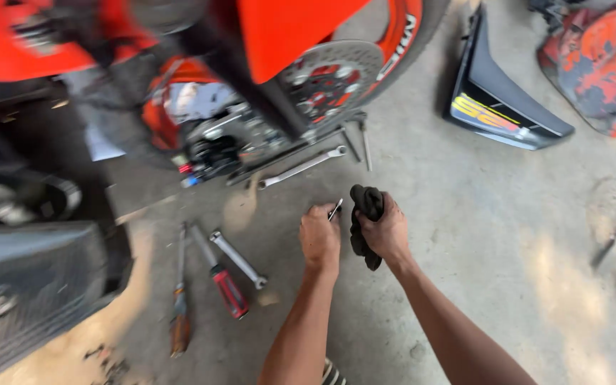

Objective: Disassembling motorcycle body panels and internal components using hand tools

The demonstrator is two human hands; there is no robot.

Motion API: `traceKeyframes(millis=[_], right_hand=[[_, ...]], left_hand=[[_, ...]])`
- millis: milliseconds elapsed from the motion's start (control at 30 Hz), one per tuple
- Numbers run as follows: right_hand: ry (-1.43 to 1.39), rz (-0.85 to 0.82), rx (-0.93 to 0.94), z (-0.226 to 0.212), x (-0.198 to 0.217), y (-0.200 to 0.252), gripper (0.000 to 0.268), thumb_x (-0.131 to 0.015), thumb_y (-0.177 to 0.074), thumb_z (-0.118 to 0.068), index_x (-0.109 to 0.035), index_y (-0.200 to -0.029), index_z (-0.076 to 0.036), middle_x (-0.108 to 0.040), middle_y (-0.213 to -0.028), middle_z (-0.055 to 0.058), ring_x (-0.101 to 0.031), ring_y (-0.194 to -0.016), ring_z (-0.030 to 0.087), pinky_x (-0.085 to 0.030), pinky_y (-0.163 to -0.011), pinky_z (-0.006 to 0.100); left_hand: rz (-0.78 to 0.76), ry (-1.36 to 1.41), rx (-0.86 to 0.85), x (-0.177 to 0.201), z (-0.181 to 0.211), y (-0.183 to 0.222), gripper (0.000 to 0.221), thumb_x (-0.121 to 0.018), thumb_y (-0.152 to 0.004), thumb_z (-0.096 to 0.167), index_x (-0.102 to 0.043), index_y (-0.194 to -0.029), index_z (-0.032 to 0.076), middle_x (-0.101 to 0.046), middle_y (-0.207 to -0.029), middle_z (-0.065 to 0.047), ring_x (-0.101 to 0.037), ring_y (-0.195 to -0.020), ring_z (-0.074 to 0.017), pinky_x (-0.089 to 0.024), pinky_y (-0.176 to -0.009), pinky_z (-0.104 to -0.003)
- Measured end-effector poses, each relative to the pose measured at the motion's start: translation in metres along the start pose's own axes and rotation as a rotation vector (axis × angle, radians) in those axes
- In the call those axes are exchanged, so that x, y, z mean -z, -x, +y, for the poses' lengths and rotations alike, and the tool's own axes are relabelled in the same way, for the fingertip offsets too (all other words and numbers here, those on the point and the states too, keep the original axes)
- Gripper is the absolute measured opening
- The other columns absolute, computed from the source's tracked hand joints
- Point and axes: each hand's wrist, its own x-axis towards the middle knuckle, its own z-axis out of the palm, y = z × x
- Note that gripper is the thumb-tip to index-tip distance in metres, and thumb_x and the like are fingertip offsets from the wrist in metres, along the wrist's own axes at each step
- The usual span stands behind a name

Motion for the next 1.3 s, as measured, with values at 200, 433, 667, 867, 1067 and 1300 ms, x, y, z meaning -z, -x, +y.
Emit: traceKeyframes(millis=[200,433,667,867,1067,1300], right_hand=[[-0.042,-0.014,-0.101,0.029,-0.005,-0.007,0.043,-0.076,-0.089,-0.025,-0.056,-0.120,-0.004,-0.059,-0.104,0.023,-0.065,-0.105,0.052,-0.057,-0.074,0.063],[0.020,0.059,-0.184,0.023,-0.012,-0.016,0.046,-0.081,-0.081,-0.024,-0.060,-0.117,-0.006,-0.064,-0.105,0.027,-0.065,-0.103,0.053,-0.055,-0.081,0.064],[-0.087,0.234,-0.167,-0.020,0.004,0.030,0.065,-0.078,-0.090,-0.037,-0.045,-0.138,-0.008,-0.064,-0.108,0.027,-0.065,-0.103,0.050,-0.051,-0.077,0.061],[-0.114,0.181,0.002,-0.059,0.014,0.041,0.068,-0.082,-0.088,-0.039,-0.048,-0.136,-0.006,-0.063,-0.108,0.028,-0.064,-0.104,0.052,-0.051,-0.078,0.063],[-0.138,0.205,0.043,-0.058,-0.002,0.035,0.059,-0.086,-0.081,-0.041,-0.056,-0.125,-0.014,-0.068,-0.101,0.020,-0.069,-0.100,0.042,-0.052,-0.078,0.053],[-0.138,0.187,0.004,-0.019,-0.013,0.043,0.053,-0.081,-0.088,-0.035,-0.057,-0.123,-0.004,-0.067,-0.100,0.026,-0.068,-0.099,0.050,-0.052,-0.075,0.059]], left_hand=[[-0.057,-0.185,0.015,-0.056,-0.032,-0.016,0.023,-0.071,-0.091,0.019,-0.079,-0.112,0.023,-0.077,-0.099,-0.010,-0.075,-0.094,-0.0393,-0.061,-0.080,-0.052],[-0.007,-0.057,-0.157,-0.059,-0.021,-0.022,0.019,-0.070,-0.091,0.015,-0.079,-0.108,0.017,-0.068,-0.118,-0.019,-0.069,-0.107,-0.0449,-0.059,-0.089,-0.053],[0.001,0.031,-0.192,-0.036,-0.027,0.000,0.020,-0.060,-0.100,0.017,-0.075,-0.112,0.021,-0.063,-0.116,-0.008,-0.072,-0.093,-0.0430,-0.060,-0.083,-0.048],[0.113,0.497,-0.156,0.061,0.010,0.047,0.026,-0.070,-0.088,0.003,-0.074,-0.114,0.008,-0.074,-0.100,-0.022,-0.075,-0.087,-0.0395,-0.060,-0.076,-0.045],[0.059,0.737,-0.001,0.033,-0.051,0.016,0.041,-0.073,-0.086,-0.006,-0.071,-0.126,0.002,-0.077,-0.100,-0.024,-0.078,-0.088,-0.0280,-0.062,-0.073,-0.028],[0.179,0.329,0.038,0.003,-0.037,0.022,0.031,-0.067,-0.082,-0.001,-0.080,-0.103,0.017,-0.080,-0.091,-0.012,-0.076,-0.093,-0.0323,-0.064,-0.080,-0.040]])
